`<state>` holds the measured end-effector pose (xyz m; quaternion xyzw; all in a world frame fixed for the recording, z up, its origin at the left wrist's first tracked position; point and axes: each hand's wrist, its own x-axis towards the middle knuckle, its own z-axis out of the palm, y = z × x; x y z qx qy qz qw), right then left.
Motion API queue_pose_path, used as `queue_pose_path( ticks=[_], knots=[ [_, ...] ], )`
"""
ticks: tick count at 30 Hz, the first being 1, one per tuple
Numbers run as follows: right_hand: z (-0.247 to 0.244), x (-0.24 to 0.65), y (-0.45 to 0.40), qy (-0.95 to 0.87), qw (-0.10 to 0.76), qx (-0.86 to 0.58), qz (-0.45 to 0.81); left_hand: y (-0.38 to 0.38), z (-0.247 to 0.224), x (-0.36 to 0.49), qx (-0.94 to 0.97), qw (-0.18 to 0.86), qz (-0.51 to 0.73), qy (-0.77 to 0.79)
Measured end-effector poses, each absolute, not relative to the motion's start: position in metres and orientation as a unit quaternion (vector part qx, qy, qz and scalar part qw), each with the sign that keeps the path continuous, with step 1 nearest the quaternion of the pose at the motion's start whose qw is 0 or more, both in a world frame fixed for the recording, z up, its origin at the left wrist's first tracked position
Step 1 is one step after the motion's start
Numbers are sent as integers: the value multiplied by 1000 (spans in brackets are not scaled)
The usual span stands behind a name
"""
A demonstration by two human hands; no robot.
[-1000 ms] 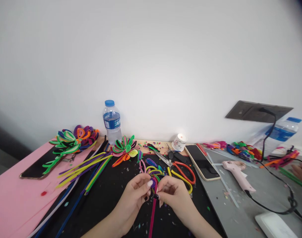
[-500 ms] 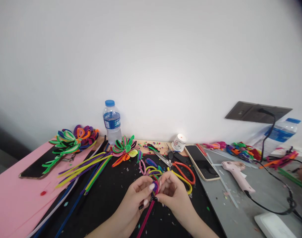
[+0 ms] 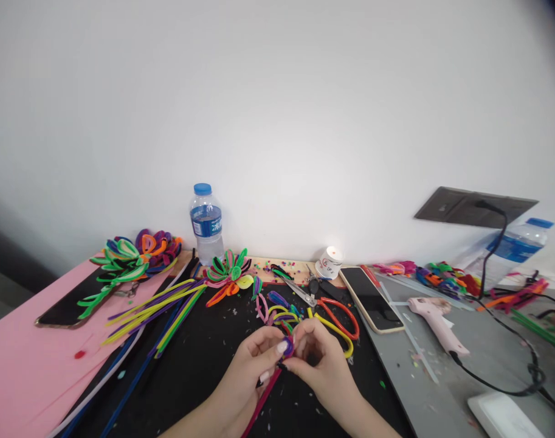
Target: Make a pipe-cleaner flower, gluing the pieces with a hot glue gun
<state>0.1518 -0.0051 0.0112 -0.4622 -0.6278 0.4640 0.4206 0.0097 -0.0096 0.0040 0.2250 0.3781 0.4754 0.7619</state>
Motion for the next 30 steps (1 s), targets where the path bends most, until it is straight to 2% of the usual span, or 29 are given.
queue_pose_path(
  ticks=[4, 8, 14, 21, 30],
  knots=[
    [10, 153, -5, -624, 430, -457, 465, -9, 2, 9, 221, 765, 473, 377],
    [10, 154, -2, -580, 438, -441, 527, -8, 2, 8, 226, 761, 475, 380],
    [11, 153, 0, -507, 386, -423, 644, -4, 5, 3, 333, 660, 515, 434],
    [21, 152, 0, -512, 429, -401, 627, -2, 7, -3, 436, 546, 537, 473],
    [27, 157, -2, -547, 380, -490, 562, 1, 6, -6, 465, 511, 542, 479]
  ],
)
